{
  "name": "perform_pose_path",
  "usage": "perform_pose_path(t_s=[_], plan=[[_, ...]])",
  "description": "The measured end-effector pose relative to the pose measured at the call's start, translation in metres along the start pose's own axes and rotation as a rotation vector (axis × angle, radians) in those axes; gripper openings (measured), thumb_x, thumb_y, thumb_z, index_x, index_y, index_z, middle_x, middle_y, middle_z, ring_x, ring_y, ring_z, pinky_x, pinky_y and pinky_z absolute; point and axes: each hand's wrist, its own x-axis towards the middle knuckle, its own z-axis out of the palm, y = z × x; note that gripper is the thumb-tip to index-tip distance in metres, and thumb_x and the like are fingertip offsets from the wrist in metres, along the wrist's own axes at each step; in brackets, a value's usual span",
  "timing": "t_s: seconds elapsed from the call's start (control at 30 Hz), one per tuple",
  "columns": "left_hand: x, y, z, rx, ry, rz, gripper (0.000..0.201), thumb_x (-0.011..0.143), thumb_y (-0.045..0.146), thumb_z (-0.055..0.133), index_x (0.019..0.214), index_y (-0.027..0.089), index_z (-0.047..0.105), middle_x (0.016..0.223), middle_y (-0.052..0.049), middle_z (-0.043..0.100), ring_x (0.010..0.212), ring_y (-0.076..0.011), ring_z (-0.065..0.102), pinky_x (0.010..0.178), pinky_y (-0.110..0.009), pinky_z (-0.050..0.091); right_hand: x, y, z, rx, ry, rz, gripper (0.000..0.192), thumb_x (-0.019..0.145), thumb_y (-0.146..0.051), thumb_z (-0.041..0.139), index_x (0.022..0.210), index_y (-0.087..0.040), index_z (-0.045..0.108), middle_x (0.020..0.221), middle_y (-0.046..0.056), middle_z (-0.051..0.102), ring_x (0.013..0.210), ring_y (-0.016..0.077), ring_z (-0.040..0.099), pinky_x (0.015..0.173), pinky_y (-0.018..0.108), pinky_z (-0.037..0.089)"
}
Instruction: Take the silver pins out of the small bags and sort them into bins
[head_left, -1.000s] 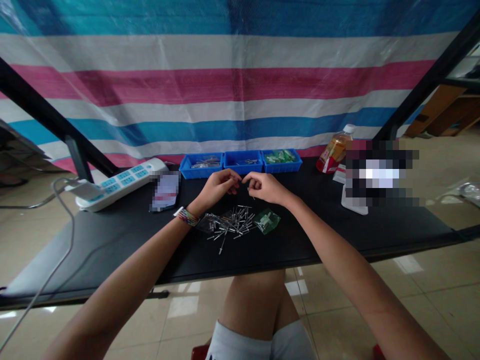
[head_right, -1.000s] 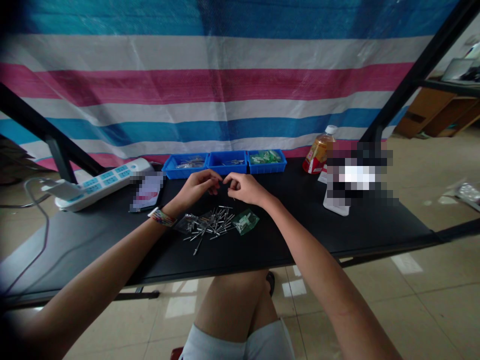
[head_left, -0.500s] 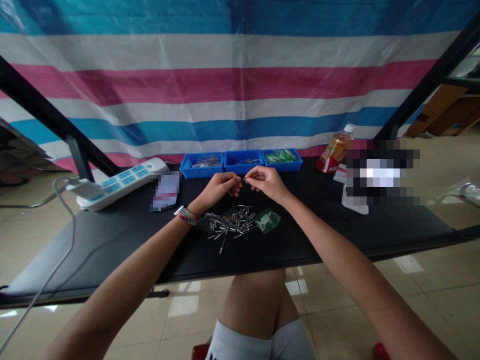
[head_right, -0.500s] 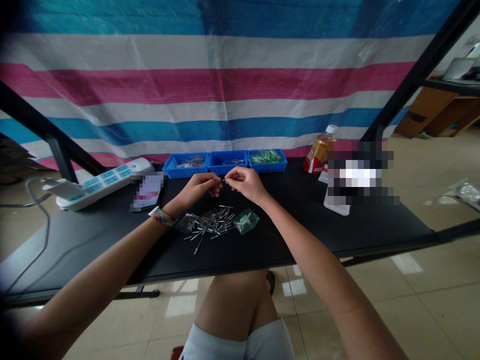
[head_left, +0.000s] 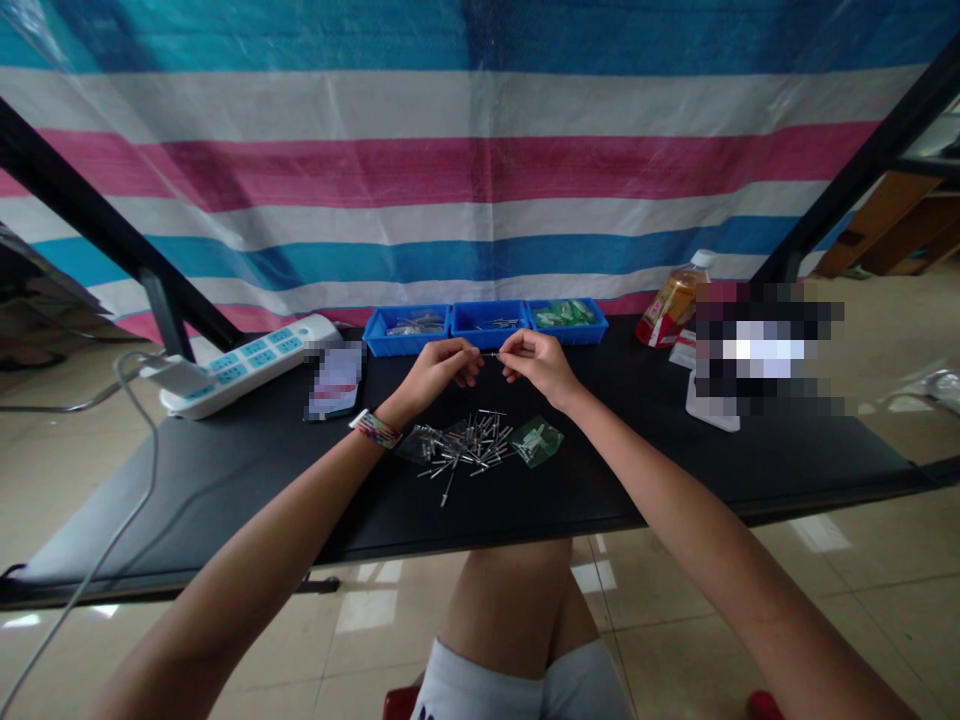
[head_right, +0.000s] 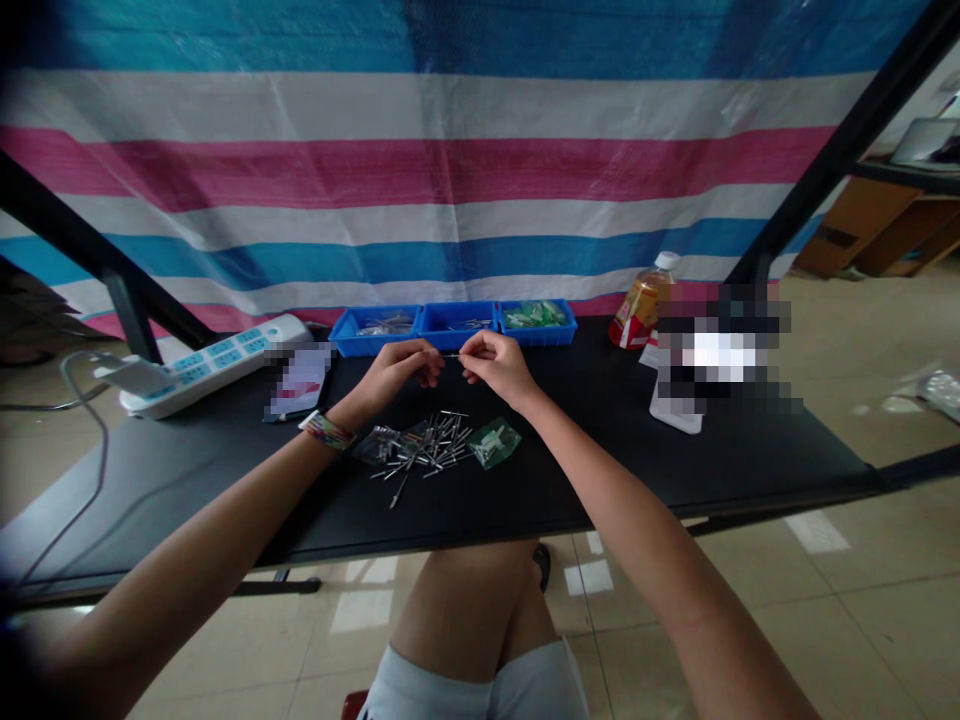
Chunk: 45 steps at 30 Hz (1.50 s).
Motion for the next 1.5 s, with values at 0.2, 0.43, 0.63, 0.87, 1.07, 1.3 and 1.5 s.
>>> perform_pose_path(t_s=[0.2,0.43,0.63,0.87,1.07,1.3,1.5], plan=[[0.001,-0.001,-0.002,-0.024,-0.003,-0.007,0.035,0.088,0.051,0.072,0.081,0.016,0.071,0.067,-0.004,0.070,0.061,-0.0164,0.068,0.059,-0.026,0.053,0.001,0.004,-0.001,-0.013,-0.002,-0.011,0.030,0.068,-0.036,0.088,0.080,-0.019,0.068,0.072,-0.002,0.067,0.060,0.0137,0.068,0.053,0.023,0.057],[-0.001,0.000,0.000,-0.017,0.020,0.039,0.025,0.083,0.039,0.078,0.085,0.016,0.069,0.069,-0.002,0.070,0.062,-0.0144,0.067,0.058,-0.024,0.051,0.000,0.001,-0.001,0.009,0.025,0.035,0.032,0.071,-0.040,0.087,0.087,-0.019,0.068,0.077,-0.002,0.067,0.056,0.0118,0.066,0.049,0.023,0.058],[0.001,-0.003,0.002,-0.029,0.027,0.056,0.025,0.081,0.036,0.081,0.086,0.015,0.069,0.075,-0.001,0.068,0.063,-0.0132,0.068,0.058,-0.023,0.052,0.000,0.003,0.000,-0.009,0.025,-0.014,0.033,0.072,-0.043,0.087,0.084,-0.020,0.066,0.076,-0.002,0.066,0.059,0.0136,0.068,0.053,0.027,0.062],[0.002,-0.003,-0.005,-0.119,0.081,0.024,0.029,0.083,0.036,0.073,0.102,0.016,0.066,0.076,0.001,0.068,0.059,-0.0138,0.069,0.054,-0.024,0.051,0.019,0.001,-0.024,-0.469,0.309,-0.365,0.016,0.094,-0.033,0.067,0.100,-0.019,0.074,0.095,0.007,0.077,0.061,0.0150,0.065,0.063,0.030,0.056],[0.003,-0.004,-0.008,-0.116,0.082,0.036,0.026,0.084,0.036,0.070,0.101,0.016,0.066,0.076,0.001,0.068,0.060,-0.0139,0.069,0.056,-0.024,0.052,0.027,0.002,-0.039,-0.759,0.212,-0.382,0.015,0.092,-0.023,0.064,0.083,-0.017,0.075,0.094,0.009,0.077,0.063,0.0156,0.058,0.068,0.031,0.048],[0.003,-0.003,-0.005,-0.088,0.075,0.038,0.023,0.085,0.035,0.069,0.098,0.017,0.066,0.075,0.000,0.068,0.059,-0.0141,0.068,0.056,-0.025,0.052,-0.001,-0.014,-0.023,-0.719,-0.525,-0.027,0.008,0.081,-0.023,0.078,0.078,-0.016,0.079,0.070,0.000,0.072,0.062,0.0126,0.057,0.062,0.025,0.039],[0.003,-0.005,-0.006,-0.074,0.055,0.035,0.023,0.085,0.035,0.069,0.098,0.016,0.066,0.076,0.000,0.068,0.059,-0.0143,0.069,0.055,-0.024,0.052,-0.009,-0.012,-0.016,-0.850,-0.598,-0.044,0.005,0.074,-0.014,0.079,0.077,-0.018,0.079,0.078,0.000,0.075,0.067,0.0122,0.062,0.063,0.024,0.040]])
